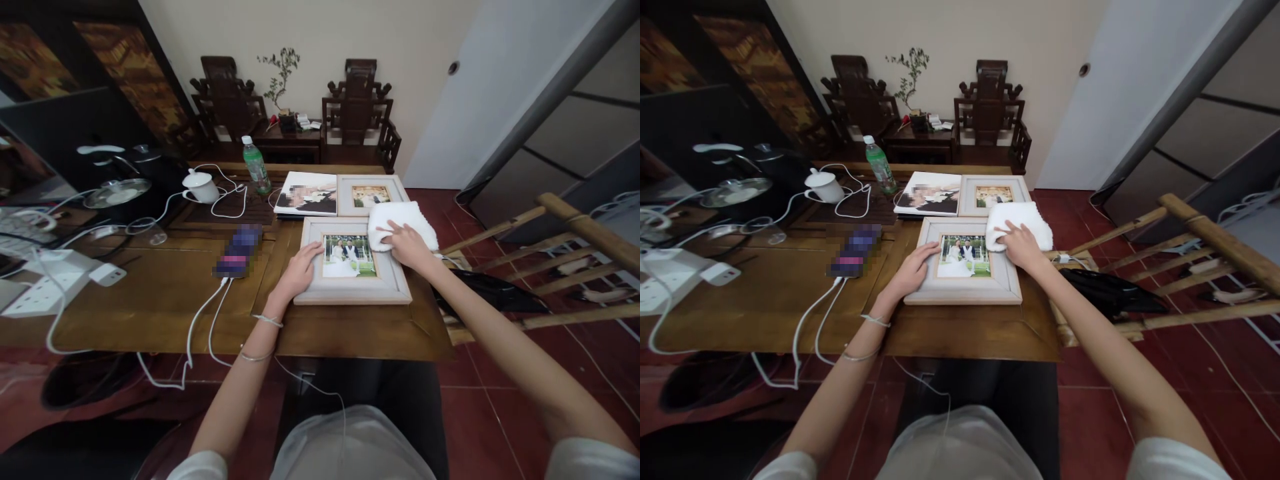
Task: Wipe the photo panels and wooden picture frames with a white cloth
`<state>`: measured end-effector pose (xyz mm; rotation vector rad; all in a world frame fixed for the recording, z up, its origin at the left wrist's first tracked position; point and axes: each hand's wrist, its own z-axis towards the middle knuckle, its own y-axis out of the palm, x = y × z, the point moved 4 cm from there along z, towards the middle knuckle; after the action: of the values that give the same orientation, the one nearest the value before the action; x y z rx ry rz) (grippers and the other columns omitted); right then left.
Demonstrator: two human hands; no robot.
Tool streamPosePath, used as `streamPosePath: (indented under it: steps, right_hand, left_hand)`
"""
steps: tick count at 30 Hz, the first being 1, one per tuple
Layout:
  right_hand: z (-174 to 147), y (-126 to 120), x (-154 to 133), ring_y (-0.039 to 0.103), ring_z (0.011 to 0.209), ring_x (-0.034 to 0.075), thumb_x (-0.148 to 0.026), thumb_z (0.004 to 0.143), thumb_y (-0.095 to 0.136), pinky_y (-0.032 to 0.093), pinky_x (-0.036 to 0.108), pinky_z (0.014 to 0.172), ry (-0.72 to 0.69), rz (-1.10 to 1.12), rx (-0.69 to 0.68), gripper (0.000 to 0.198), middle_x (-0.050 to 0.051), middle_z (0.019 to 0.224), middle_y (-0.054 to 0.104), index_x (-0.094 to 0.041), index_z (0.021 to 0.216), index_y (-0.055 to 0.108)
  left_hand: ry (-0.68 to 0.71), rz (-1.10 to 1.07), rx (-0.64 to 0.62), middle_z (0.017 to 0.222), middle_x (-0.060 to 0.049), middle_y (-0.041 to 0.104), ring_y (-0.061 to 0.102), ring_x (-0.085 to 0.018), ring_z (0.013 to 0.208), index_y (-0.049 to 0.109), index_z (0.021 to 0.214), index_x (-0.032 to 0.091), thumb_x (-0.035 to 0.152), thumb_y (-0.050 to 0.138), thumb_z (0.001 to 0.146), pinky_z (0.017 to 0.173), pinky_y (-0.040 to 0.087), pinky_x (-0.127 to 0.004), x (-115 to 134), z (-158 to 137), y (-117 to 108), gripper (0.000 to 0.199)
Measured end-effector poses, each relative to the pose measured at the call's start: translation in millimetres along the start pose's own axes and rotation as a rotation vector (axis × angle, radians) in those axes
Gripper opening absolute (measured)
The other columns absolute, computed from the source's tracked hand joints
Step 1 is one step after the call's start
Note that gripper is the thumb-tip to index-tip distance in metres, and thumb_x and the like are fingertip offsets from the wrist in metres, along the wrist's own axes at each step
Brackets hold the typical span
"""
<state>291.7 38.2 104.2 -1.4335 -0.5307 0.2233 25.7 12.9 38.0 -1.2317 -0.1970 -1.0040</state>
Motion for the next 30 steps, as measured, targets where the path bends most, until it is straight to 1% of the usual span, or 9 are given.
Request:
streamPosePath:
  steps: [3, 6, 10, 13, 18, 23, 25, 27, 30]
  right_hand:
    - [-17, 1, -5, 0.03, 0.138, 0.028, 0.004, 0.068, 0.044, 0.032, 0.052, 0.106, -0.032, 0.007, -0.018, 0.054, 0.002, 0.142, 0.048, -0.02, 0.107, 0.071]
    - [-50, -6, -18, 0.03, 0.138, 0.03, 0.004, 0.064, 0.044, 0.032, 0.054, 0.106, -0.081, 0.056, -0.053, 0.054, 0.003, 0.141, 0.049, -0.02, 0.103, 0.072]
    - [-97, -20, -38, 0.031, 0.138, 0.031, 0.006, 0.061, 0.042, 0.033, 0.057, 0.105, -0.147, 0.182, -0.097, 0.055, 0.002, 0.14, 0.05, -0.02, 0.099, 0.073]
    - [-116, -26, -47, 0.03, 0.138, 0.031, 0.006, 0.059, 0.04, 0.034, 0.058, 0.105, -0.137, 0.237, -0.109, 0.058, 0.001, 0.14, 0.05, -0.02, 0.099, 0.073]
    - [-116, -25, -48, 0.033, 0.137, 0.03, 0.007, 0.059, 0.038, 0.035, 0.056, 0.106, -0.097, 0.257, -0.138, 0.058, 0.0, 0.136, 0.054, -0.021, 0.095, 0.073]
    - [-111, -23, -55, 0.03, 0.138, 0.032, 0.007, 0.058, 0.04, 0.032, 0.058, 0.107, -0.095, 0.264, -0.136, 0.058, 0.001, 0.139, 0.051, -0.02, 0.097, 0.073]
    - [-105, -24, -66, 0.029, 0.138, 0.033, 0.007, 0.058, 0.04, 0.029, 0.06, 0.107, -0.114, 0.28, -0.123, 0.059, 0.001, 0.14, 0.049, -0.02, 0.1, 0.072]
    - [-94, -25, -83, 0.029, 0.138, 0.033, 0.007, 0.06, 0.04, 0.027, 0.06, 0.107, -0.152, 0.308, -0.11, 0.059, 0.001, 0.141, 0.049, -0.02, 0.102, 0.072]
    - [-72, -28, -116, 0.028, 0.138, 0.033, 0.005, 0.065, 0.041, 0.026, 0.06, 0.107, -0.237, 0.356, -0.085, 0.056, 0.002, 0.142, 0.047, -0.019, 0.106, 0.07]
  left_hand:
    - [-0.014, -0.003, 0.015, 0.139, -0.009, 0.05, 0.041, -0.023, 0.133, 0.056, 0.123, 0.018, 0.001, 0.036, 0.072, 0.113, 0.03, -0.05, -2, 0, 3, 0.057]
    - [-0.021, -0.019, 0.04, 0.137, -0.007, 0.052, 0.042, -0.022, 0.132, 0.057, 0.12, 0.019, 0.0, 0.037, 0.071, 0.113, 0.031, -0.051, -3, 0, 5, 0.056]
    - [-0.036, -0.024, 0.058, 0.136, -0.006, 0.054, 0.043, -0.022, 0.132, 0.058, 0.118, 0.02, 0.0, 0.037, 0.072, 0.113, 0.031, -0.05, -3, 0, 5, 0.055]
    - [-0.006, -0.03, 0.05, 0.134, -0.006, 0.056, 0.045, -0.021, 0.13, 0.058, 0.117, 0.019, -0.001, 0.037, 0.07, 0.113, 0.032, -0.047, 2, 3, 0, 0.055]
    - [0.039, -0.064, 0.049, 0.133, -0.008, 0.056, 0.049, -0.02, 0.126, 0.059, 0.116, 0.016, 0.003, 0.038, 0.069, 0.112, 0.034, -0.043, 6, 13, -12, 0.054]
    - [0.045, -0.061, -0.028, 0.137, -0.006, 0.053, 0.04, -0.02, 0.133, 0.057, 0.121, 0.017, 0.007, 0.035, 0.071, 0.115, 0.027, -0.045, -1, 15, -8, 0.055]
    - [-0.005, -0.077, -0.054, 0.139, -0.006, 0.051, 0.036, -0.02, 0.136, 0.055, 0.125, 0.017, 0.01, 0.036, 0.075, 0.115, 0.025, -0.045, -4, 15, -6, 0.054]
    - [-0.061, -0.099, -0.079, 0.14, -0.006, 0.05, 0.034, -0.021, 0.137, 0.054, 0.128, 0.017, 0.015, 0.035, 0.081, 0.116, 0.022, -0.044, -6, 14, -5, 0.05]
    - [-0.109, -0.135, -0.113, 0.144, -0.005, 0.046, 0.03, -0.021, 0.139, 0.051, 0.132, 0.019, 0.031, 0.03, 0.093, 0.117, 0.018, -0.043, -4, 14, -5, 0.046]
